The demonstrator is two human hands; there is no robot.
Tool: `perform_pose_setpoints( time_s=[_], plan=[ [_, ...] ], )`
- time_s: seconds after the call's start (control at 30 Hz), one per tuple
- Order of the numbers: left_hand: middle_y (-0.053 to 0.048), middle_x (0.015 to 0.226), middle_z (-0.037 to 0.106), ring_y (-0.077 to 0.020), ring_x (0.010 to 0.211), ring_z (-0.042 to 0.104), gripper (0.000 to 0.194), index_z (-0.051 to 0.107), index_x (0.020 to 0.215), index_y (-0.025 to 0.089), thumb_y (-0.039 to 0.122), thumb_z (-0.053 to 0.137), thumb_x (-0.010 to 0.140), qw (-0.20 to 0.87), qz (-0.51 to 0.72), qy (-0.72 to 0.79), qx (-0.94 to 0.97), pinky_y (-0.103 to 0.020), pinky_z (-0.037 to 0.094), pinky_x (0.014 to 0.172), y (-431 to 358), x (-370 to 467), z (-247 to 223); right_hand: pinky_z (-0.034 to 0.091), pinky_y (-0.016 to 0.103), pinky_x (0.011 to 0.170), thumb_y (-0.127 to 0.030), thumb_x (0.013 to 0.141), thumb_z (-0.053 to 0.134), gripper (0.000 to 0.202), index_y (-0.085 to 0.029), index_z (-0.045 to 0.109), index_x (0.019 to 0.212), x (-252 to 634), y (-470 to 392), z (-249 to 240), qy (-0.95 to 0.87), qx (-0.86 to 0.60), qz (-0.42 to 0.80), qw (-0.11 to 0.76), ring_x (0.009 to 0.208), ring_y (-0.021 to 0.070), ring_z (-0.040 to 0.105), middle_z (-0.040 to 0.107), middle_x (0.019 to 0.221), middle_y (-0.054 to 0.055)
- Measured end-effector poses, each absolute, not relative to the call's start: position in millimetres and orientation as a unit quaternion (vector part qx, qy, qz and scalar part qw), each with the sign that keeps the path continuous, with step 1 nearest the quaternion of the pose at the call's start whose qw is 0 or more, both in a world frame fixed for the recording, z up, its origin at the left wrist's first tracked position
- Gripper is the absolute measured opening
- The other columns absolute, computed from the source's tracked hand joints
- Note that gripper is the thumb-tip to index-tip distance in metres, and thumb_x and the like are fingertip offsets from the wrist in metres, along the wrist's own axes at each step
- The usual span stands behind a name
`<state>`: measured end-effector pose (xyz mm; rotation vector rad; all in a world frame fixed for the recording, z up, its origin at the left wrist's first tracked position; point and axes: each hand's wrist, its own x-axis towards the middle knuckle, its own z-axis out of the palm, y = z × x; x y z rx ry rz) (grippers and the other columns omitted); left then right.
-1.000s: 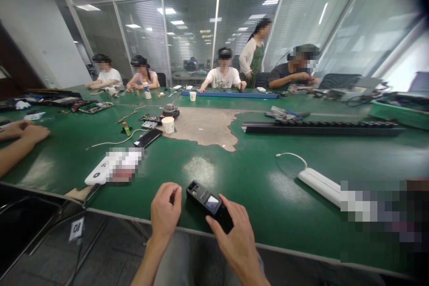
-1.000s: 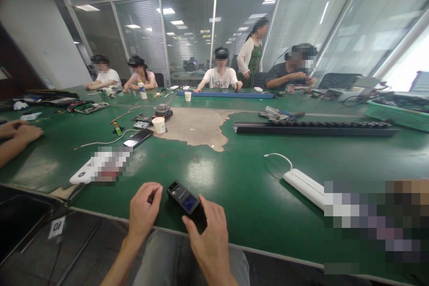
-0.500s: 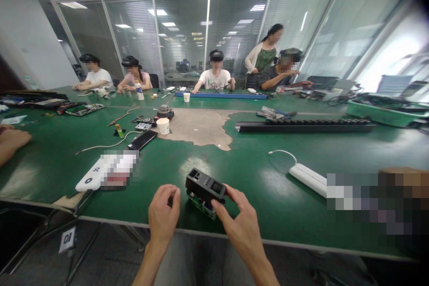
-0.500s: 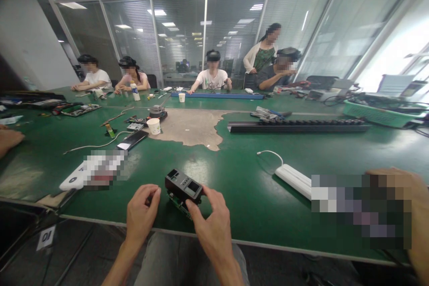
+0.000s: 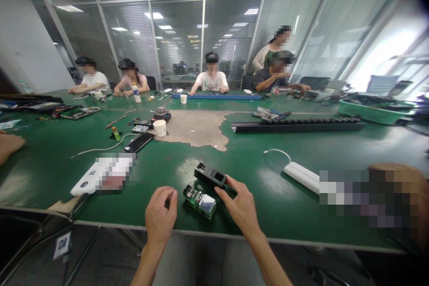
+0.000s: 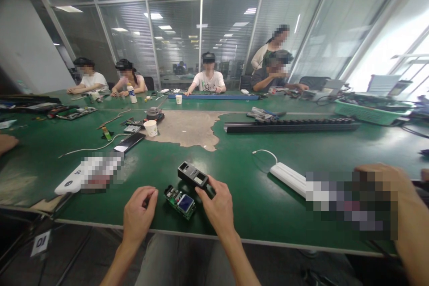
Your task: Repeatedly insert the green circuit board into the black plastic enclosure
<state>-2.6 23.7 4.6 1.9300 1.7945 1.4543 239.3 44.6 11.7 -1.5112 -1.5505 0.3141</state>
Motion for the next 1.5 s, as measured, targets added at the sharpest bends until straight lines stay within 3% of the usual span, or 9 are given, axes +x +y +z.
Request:
perform_pose_setpoints(
  time_s=[0.2, 0.47, 0.77, 1.0, 1.1, 1.37, 1.5],
  plan=[
    [-0.005, 0.095, 0.068, -0.0200, 0.088, 0.064, 0.020, 0.068, 0.086, 0.022, 0.033, 0.052, 0.091, 0.054, 0.480, 0.595, 0.642, -0.030, 0.051, 0.074, 22, -3, 4, 0.047, 0.044, 0.094, -0.043, 0.083, 0.062, 0.044, -0.021, 0.065, 0.121, 241, 47, -2, -0.649, -0.622, 0.108, 0.423, 0.106, 0.0254, 0.061, 0.070, 0.111, 0.009],
    [-0.006, 0.095, 0.068, -0.0203, 0.089, 0.064, 0.020, 0.068, 0.087, 0.022, 0.033, 0.052, 0.092, 0.054, 0.482, 0.592, 0.644, -0.029, 0.051, 0.073, 24, -3, 3, 0.044, 0.046, 0.100, -0.040, 0.080, 0.067, 0.070, -0.012, 0.047, 0.140, 239, 46, -10, -0.660, -0.636, 0.073, 0.393, 0.117, 0.0287, 0.055, 0.064, 0.124, 0.015],
    [-0.006, 0.095, 0.069, -0.0219, 0.091, 0.064, 0.020, 0.068, 0.087, 0.022, 0.032, 0.051, 0.092, 0.037, 0.477, 0.587, 0.653, -0.033, 0.052, 0.077, 25, -4, 3, 0.045, 0.047, 0.099, -0.042, 0.085, 0.060, 0.059, -0.019, 0.051, 0.138, 239, 45, -11, -0.686, -0.612, 0.046, 0.390, 0.119, 0.0286, 0.053, 0.063, 0.125, 0.012],
    [-0.006, 0.097, 0.069, -0.0231, 0.094, 0.063, 0.019, 0.069, 0.087, 0.023, 0.033, 0.052, 0.091, 0.022, 0.470, 0.592, 0.655, -0.038, 0.050, 0.086, 28, -5, 4, 0.046, 0.045, 0.095, -0.043, 0.083, 0.063, 0.055, -0.017, 0.057, 0.131, 236, 47, -6, -0.662, -0.636, 0.062, 0.391, 0.111, 0.0281, 0.058, 0.068, 0.114, 0.013],
    [-0.006, 0.099, 0.069, -0.0233, 0.097, 0.062, 0.019, 0.069, 0.090, 0.023, 0.032, 0.053, 0.091, 0.026, 0.465, 0.598, 0.652, -0.039, 0.050, 0.088, 28, -5, 3, 0.046, 0.044, 0.094, -0.041, 0.083, 0.062, 0.043, -0.018, 0.064, 0.120, 236, 45, -2, -0.659, -0.627, 0.079, 0.409, 0.109, 0.0274, 0.059, 0.069, 0.111, 0.011],
    [-0.006, 0.100, 0.068, -0.0236, 0.098, 0.062, 0.019, 0.069, 0.085, 0.023, 0.032, 0.053, 0.090, 0.031, 0.463, 0.601, 0.650, -0.039, 0.050, 0.088, 28, -7, 0, 0.050, 0.041, 0.093, -0.048, 0.080, 0.065, 0.044, -0.020, 0.065, 0.114, 231, 20, 18, -0.571, -0.598, 0.244, 0.506, 0.101, 0.0253, 0.066, 0.071, 0.108, 0.008],
    [-0.006, 0.101, 0.068, -0.0237, 0.100, 0.061, 0.019, 0.069, 0.086, 0.023, 0.032, 0.053, 0.091, 0.031, 0.463, 0.605, 0.647, -0.039, 0.050, 0.089, 27, -7, 1, 0.050, 0.041, 0.093, -0.047, 0.078, 0.068, 0.042, -0.020, 0.067, 0.111, 221, 10, 31, -0.575, -0.586, 0.287, 0.493, 0.101, 0.0256, 0.067, 0.072, 0.107, 0.008]
  ],
)
